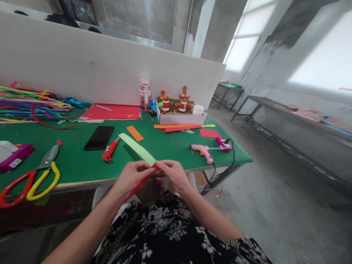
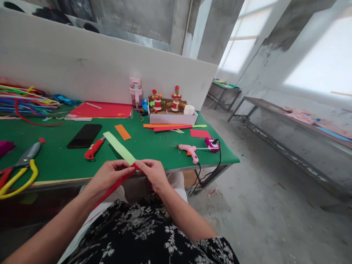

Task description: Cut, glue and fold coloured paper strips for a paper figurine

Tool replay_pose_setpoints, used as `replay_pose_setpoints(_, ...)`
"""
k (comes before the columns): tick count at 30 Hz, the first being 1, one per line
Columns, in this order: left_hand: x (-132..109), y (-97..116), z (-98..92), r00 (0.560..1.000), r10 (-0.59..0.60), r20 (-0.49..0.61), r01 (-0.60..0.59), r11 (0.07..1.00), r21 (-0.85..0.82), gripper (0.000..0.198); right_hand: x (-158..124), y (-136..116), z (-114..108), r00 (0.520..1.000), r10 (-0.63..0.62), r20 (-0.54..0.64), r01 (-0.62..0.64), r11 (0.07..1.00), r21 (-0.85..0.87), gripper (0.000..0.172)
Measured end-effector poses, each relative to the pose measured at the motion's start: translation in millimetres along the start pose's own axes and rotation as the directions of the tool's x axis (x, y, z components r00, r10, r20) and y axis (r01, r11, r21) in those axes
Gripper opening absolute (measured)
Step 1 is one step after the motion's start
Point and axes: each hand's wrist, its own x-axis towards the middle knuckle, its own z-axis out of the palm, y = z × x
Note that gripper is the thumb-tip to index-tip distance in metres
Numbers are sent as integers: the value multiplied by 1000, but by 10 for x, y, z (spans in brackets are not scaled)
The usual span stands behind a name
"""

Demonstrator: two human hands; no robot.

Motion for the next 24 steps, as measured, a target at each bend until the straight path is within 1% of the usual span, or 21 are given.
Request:
replay_pose_setpoints(2, -2, 10, -41, 999, 15, 41, -19, 996, 91, 40, 16, -3, -24, 1000, -4, 22, 6, 997, -75, 34)
replay_pose_setpoints(4, 8, 20, -86, 994, 31, 102, -50, 981, 187, 40, 26, 23, -21, 1000, -12, 11, 13, 995, -97, 32)
replay_pose_setpoints(6, 31, 34, -134, 984, 48, 169, -95, 955, 282, 39, 22, 73, 3, 999, -25, -23, 24, 997, -73, 29)
replay_pose_setpoints(8, 62, 47, -179, 972, 89, 216, -168, 910, 378, 39, 11, 130, 33, 997, -43, -66, 41, 999, -32, 27)
replay_pose_setpoints(11, 102, 44, -232, 962, 159, 221, -245, 858, 452, 35, 2, 183, 55, 996, -27, -86, 28, 1000, 6, 28)
replay_pose_setpoints(15, 129, 6, -270, 954, 218, 206, -296, 793, 532, 34, 2, 180, 38, 999, 38, -31, -37, 999, 9, 32)
replay_pose_setpoints(18, 145, 1, -278, 948, 256, 187, -317, 762, 564, 32, -18, 189, 37, 998, 49, -34, -48, 998, 45, 34)
replay_pose_setpoints(20, 155, 25, -275, 951, 233, 202, -307, 773, 554, 32, -42, 216, 48, 998, 51, -39, -49, 998, 39, 34)
replay_pose_setpoints(22, 161, 62, -265, 959, 182, 216, -272, 797, 539, 32, -66, 250, 62, 998, 39, -44, -39, 999, 8, 35)
replay_pose_setpoints(24, 163, 91, -253, 971, 139, 196, -223, 824, 520, 31, -85, 278, 73, 999, 26, -42, -27, 1000, -9, 36)
